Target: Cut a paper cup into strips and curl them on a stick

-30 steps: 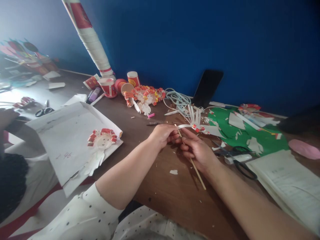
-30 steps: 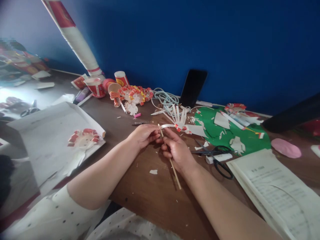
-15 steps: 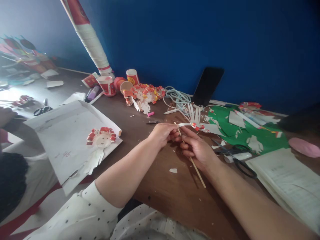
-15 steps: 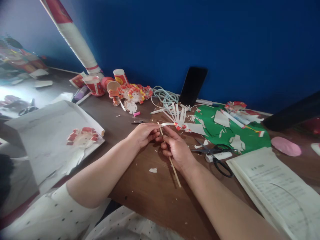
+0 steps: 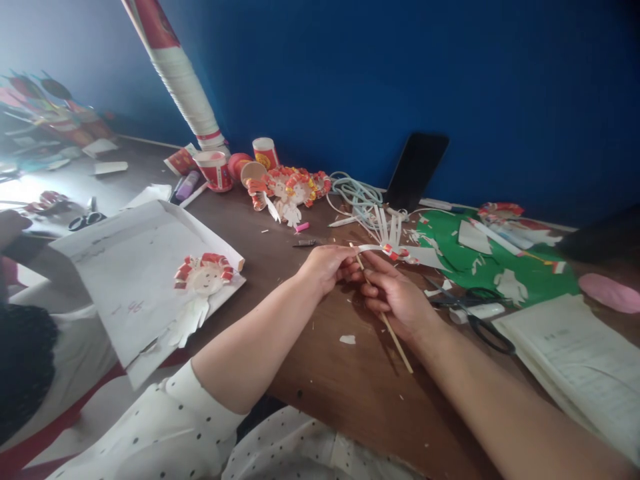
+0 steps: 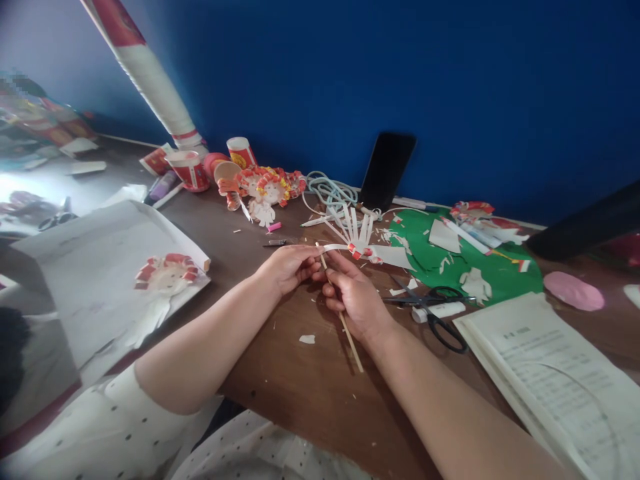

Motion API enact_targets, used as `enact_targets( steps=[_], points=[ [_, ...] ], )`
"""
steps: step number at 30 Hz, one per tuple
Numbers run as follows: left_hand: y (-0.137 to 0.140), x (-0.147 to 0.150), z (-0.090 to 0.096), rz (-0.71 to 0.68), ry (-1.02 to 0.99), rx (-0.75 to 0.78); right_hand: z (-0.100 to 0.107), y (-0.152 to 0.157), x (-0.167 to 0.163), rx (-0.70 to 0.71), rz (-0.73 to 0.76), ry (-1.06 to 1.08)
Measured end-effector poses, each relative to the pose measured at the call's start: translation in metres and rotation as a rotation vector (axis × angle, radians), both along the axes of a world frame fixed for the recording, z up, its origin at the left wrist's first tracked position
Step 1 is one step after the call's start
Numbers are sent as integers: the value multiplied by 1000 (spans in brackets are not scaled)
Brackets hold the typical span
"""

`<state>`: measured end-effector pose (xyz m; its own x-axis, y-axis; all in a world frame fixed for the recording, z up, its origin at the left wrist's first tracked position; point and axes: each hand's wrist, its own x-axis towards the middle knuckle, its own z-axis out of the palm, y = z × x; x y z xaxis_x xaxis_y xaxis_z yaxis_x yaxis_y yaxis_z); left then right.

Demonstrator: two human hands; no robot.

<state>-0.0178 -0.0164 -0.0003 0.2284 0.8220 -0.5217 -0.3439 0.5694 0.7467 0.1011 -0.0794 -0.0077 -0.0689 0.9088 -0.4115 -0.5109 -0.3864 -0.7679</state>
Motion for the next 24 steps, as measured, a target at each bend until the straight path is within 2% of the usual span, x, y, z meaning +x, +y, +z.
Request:
enact_targets(
  steps=[13,24],
  points=[
    [3,-6,2,-82,32,24,-1,1,2,21,34,-65],
    [2,-9,4,-107,73,40,-2,-3,-1,82,45,-278]
  ],
)
